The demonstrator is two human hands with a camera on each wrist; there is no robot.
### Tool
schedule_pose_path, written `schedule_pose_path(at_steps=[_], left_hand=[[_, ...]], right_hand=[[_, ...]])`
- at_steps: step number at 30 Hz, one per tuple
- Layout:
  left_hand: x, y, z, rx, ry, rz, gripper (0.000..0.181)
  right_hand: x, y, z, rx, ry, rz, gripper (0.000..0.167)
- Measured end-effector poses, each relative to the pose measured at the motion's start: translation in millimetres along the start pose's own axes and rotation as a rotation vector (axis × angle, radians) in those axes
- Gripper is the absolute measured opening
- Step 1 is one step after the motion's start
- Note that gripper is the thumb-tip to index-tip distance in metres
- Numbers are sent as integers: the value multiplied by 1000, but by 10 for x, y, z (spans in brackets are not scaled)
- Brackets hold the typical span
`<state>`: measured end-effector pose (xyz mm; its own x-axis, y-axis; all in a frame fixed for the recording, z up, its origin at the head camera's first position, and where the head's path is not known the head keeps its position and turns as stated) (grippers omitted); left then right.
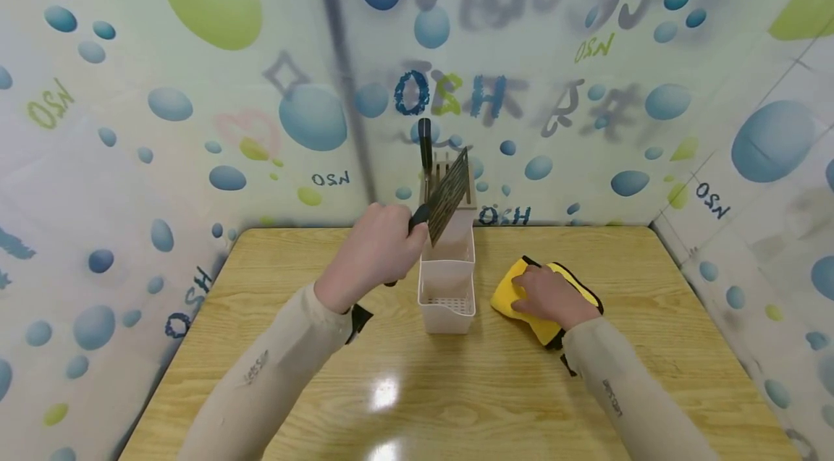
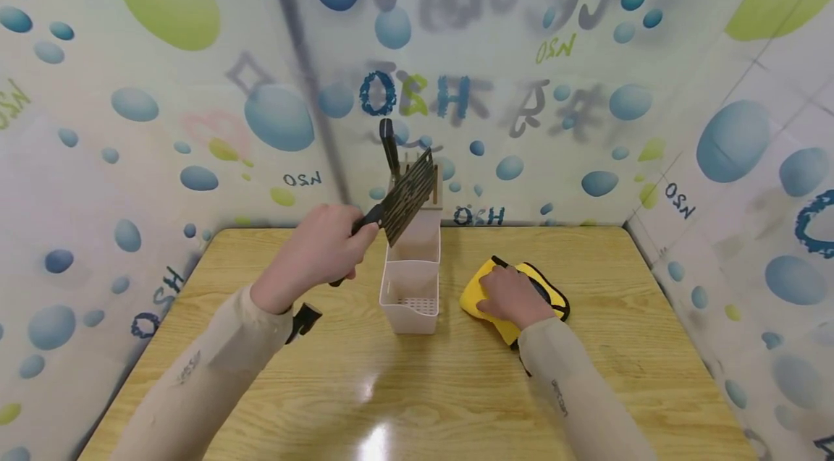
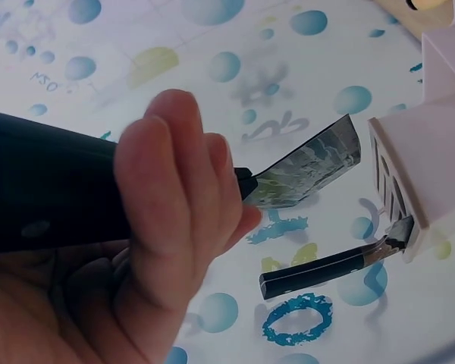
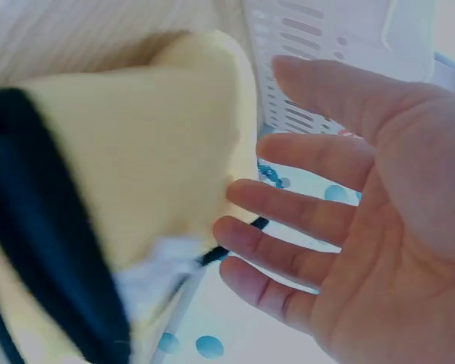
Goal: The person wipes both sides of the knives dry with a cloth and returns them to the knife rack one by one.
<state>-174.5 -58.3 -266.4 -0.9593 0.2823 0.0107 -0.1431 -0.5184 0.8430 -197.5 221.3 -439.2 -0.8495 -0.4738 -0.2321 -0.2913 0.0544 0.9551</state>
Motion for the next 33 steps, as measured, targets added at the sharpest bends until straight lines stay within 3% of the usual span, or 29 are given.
schedule_pose_path(at_steps=[10,16,23,33], left_hand=[[80,64,58,83,-46,14,46],[159,117,101,107,-19,-20,47],[235,186,169,135,24,-69,50],[343,252,263,202,43,-104,47]], right_hand=[[130,185,-57,238,29,146,48],[236,167,-115,440,43,250,55],[344,123,-214,623,-29,257,64],[475,25,-282,676,-42,257,64]])
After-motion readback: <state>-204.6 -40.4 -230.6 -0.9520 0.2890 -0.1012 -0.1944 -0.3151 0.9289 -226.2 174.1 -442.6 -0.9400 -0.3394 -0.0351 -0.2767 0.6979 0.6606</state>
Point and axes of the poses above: each hand's wrist, its own x-axis towards the middle knuckle, its own y-axis out of the back of the hand, z = x × y, the point moved 1 cm from there along x, towards the middle knuckle, and after that the axes turned 7 degrees about y, right-handed, at the moved point
